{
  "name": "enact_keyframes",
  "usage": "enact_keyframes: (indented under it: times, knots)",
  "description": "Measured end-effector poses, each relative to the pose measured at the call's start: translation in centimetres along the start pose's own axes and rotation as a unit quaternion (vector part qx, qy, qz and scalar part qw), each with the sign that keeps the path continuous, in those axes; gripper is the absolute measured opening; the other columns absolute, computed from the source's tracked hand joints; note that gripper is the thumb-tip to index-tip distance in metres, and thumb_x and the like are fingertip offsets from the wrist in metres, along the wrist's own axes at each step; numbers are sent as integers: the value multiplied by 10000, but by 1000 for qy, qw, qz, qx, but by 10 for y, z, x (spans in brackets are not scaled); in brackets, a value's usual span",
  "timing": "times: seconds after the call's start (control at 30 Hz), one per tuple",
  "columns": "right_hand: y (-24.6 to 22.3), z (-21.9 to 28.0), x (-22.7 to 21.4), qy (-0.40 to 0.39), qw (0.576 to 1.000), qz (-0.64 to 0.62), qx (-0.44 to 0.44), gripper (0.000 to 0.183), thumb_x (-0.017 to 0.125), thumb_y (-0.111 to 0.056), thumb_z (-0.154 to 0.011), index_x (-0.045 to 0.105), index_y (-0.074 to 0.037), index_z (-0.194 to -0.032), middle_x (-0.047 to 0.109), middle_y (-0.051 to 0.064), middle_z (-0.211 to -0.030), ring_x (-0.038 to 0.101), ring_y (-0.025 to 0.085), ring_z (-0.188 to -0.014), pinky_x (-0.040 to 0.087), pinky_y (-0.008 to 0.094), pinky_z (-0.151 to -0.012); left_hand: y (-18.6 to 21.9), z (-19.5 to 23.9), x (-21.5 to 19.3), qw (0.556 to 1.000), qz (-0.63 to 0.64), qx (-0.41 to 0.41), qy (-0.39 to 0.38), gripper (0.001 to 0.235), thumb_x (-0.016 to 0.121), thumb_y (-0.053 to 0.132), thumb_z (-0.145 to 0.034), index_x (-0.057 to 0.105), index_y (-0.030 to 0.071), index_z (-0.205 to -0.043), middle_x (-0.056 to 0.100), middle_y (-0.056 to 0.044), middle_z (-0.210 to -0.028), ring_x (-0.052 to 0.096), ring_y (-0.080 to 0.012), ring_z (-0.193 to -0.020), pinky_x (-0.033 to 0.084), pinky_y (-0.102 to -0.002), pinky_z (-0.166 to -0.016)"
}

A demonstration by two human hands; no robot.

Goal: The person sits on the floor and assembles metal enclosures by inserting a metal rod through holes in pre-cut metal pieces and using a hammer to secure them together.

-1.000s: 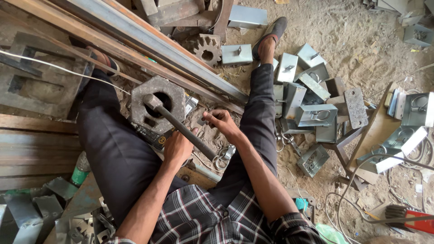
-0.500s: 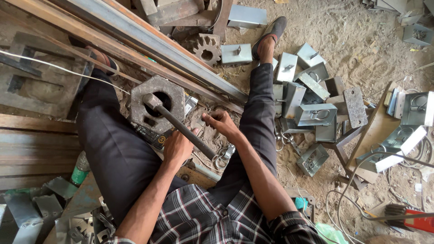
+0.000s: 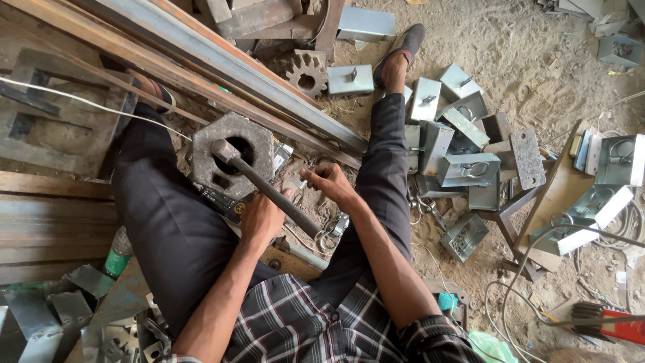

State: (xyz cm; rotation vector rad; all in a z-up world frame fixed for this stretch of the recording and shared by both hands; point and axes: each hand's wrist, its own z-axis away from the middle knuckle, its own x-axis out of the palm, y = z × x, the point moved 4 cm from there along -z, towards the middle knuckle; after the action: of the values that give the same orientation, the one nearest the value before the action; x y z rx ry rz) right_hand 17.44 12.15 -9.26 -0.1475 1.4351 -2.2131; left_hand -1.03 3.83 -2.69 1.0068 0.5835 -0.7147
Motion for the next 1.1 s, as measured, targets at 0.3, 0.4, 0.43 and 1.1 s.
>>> enact_keyframes:
  times: [0.3,0.4,0.43,1.1]
  knots:
    - [-4,6,5,-24,996,81,7,534,717,-547,-895,797,-19,-881,664,47,-652,567,109,-553,452,312,-459,8,3,-4,1000,11,-2,-7,867,728,589,-859,461,-3,-1434,646,-292,-1241,661,-426,-1122,543,-512,-904]
    - [-1,8,6,-47,996,77,-2,499,697,-499,-924,793,-15,-993,696,57,-733,625,110,-627,533,312,-511,12,6,-7,999,24,-24,-25,856,790,529,-794,484,43,-1429,680,-249,-1232,671,-405,-1141,547,-510,-917]
    - [-1,8,6,-64,995,72,-23,467,702,-471,-927,783,-24,-1037,723,51,-785,645,107,-664,536,308,-535,14,5,-8,999,36,-18,-20,817,795,501,-790,503,52,-1408,682,-238,-1223,675,-398,-1127,549,-507,-907]
    - [-16,14,13,-146,975,114,-123,301,822,-360,-880,816,-89,-1010,750,11,-823,604,65,-636,475,261,-520,0,3,-4,1000,-17,-14,3,402,773,376,-864,715,35,-1070,733,-212,-1041,710,-389,-1007,558,-495,-853]
